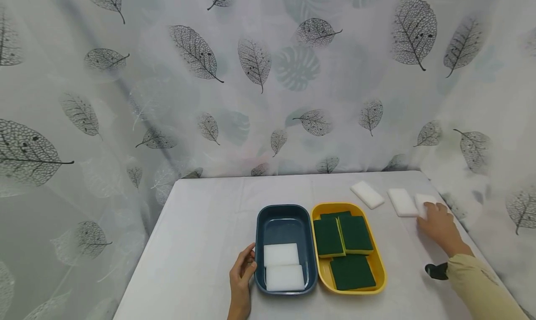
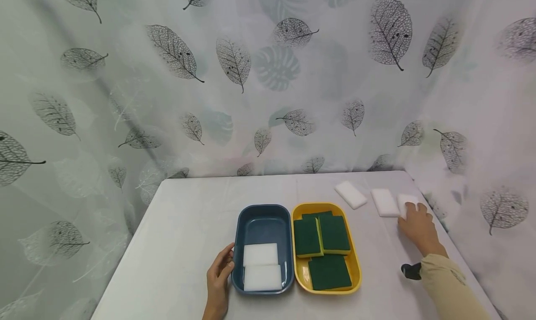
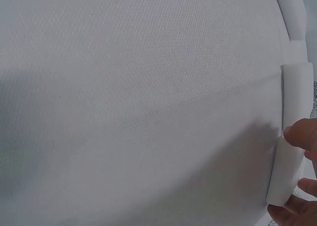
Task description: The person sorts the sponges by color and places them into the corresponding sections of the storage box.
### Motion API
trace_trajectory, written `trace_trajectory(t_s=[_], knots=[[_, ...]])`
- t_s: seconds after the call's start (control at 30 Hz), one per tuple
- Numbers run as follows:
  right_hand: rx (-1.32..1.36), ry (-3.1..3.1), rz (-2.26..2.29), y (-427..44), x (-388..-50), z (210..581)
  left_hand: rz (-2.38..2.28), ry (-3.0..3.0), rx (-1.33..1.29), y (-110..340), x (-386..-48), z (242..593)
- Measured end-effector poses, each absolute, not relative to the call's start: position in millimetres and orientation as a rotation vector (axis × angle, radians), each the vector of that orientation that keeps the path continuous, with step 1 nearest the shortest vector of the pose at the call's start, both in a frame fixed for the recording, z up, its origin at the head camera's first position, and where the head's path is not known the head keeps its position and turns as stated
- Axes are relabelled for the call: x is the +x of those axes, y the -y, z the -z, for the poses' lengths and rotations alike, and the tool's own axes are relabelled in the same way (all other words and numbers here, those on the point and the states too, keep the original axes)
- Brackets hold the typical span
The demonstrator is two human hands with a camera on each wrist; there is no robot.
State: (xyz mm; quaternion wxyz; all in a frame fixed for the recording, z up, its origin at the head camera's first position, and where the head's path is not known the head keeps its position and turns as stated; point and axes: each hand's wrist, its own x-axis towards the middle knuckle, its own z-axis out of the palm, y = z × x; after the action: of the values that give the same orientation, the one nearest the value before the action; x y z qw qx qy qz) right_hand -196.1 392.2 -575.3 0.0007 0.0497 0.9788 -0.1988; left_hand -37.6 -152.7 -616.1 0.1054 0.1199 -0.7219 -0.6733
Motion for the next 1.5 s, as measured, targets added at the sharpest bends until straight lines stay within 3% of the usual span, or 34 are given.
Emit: trace_trajectory(t_s=[0.63, 1.5], knots=[[0.031, -3.197, 0.668, -399.4, -194.5, 569.8, 1.967, 2.134, 0.338, 153.2, -38.5, 617.8], [-0.233, -3.232, 0.722, -300.3, -213.5, 531.6, 1.968, 2.122, 0.313, 153.6, -37.5, 619.0]])
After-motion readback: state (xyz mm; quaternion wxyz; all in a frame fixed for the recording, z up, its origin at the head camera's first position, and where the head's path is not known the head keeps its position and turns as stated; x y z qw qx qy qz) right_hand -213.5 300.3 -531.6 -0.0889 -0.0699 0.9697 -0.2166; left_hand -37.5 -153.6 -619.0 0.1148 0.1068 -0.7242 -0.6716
